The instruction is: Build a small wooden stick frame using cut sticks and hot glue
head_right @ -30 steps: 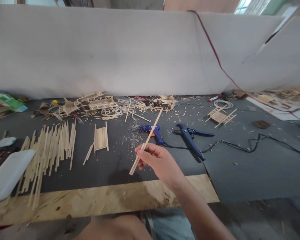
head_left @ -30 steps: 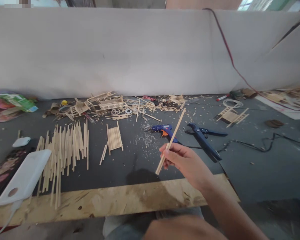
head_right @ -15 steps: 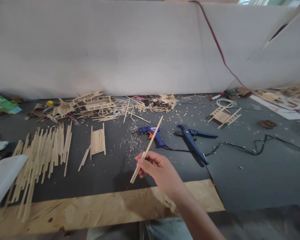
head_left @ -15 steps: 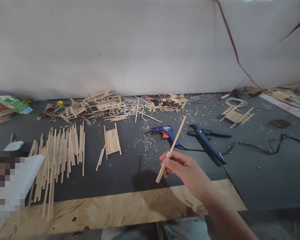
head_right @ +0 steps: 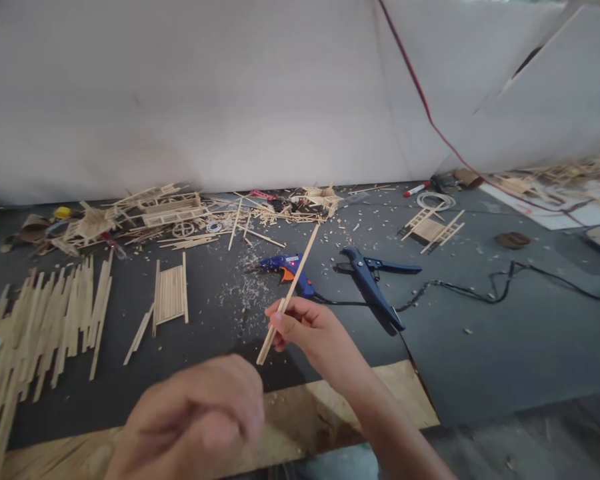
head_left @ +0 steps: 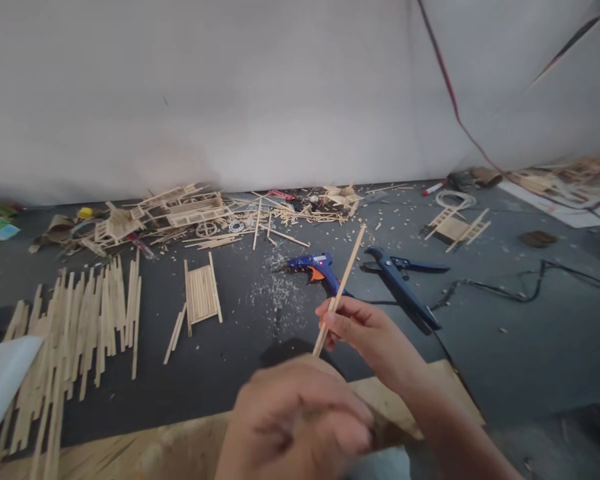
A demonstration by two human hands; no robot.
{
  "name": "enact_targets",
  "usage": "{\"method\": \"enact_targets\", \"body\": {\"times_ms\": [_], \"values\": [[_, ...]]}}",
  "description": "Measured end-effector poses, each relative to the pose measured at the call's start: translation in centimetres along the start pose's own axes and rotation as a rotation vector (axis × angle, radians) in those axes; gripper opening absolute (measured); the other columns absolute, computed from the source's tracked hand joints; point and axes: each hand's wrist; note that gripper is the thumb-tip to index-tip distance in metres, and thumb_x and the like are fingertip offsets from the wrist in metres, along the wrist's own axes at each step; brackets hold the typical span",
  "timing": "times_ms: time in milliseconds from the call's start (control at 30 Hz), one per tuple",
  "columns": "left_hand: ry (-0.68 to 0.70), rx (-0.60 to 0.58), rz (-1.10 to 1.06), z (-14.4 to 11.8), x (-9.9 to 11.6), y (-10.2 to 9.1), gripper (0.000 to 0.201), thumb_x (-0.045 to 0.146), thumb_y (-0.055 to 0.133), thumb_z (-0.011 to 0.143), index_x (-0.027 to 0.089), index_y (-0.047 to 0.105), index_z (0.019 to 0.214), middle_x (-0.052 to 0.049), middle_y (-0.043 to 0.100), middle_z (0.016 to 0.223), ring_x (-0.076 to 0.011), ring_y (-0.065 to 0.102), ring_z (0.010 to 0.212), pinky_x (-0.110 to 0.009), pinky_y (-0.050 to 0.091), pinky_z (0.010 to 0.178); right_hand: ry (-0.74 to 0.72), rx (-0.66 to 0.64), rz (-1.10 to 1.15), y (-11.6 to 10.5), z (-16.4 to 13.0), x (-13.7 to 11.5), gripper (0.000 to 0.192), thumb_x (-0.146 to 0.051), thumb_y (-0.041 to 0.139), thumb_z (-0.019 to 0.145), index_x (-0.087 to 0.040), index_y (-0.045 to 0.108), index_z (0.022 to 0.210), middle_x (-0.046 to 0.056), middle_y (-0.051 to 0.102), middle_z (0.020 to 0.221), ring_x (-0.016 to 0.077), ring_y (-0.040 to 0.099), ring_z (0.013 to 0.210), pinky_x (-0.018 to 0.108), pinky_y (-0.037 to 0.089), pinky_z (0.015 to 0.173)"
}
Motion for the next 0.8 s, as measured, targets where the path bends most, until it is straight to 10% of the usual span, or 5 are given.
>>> {"method": "enact_targets", "body": {"times_ms": [167,800], "values": [[-0.137,0.348,0.135,2.1,-2.4,-1.6,0.015,0.031,0.056,0.076,0.022,0.063,0.085,-0.003,0.064,0.081,-0.014,0.058,0.074,-0.025,0.046,0.067,-0.027,0.007,0.04,-0.2,0.4,-0.9,0.016,-0.033,0.061,0.075,-0.018,0.062,0.082,-0.001,0.057,0.067,0.0096,0.054,0.059,0.025,0.044,0.059],[-0.392,0.126,-0.342,1.5,-2.7,-0.5,0.028,0.03,0.054,0.078,0.013,0.055,0.101,-0.006,0.064,0.078,-0.0161,0.062,0.067,-0.032,0.05,0.066,-0.052,-0.14,-0.334,1.6,-0.4,-3.5,0.022,-0.039,0.057,0.075,-0.019,0.062,0.084,0.001,0.061,0.076,0.0132,0.054,0.068,0.026,0.042,0.063]]}}
Point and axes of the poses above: each hand's wrist, its own z-axis towards the middle knuckle, its own y-axis out of the palm, x = y × z
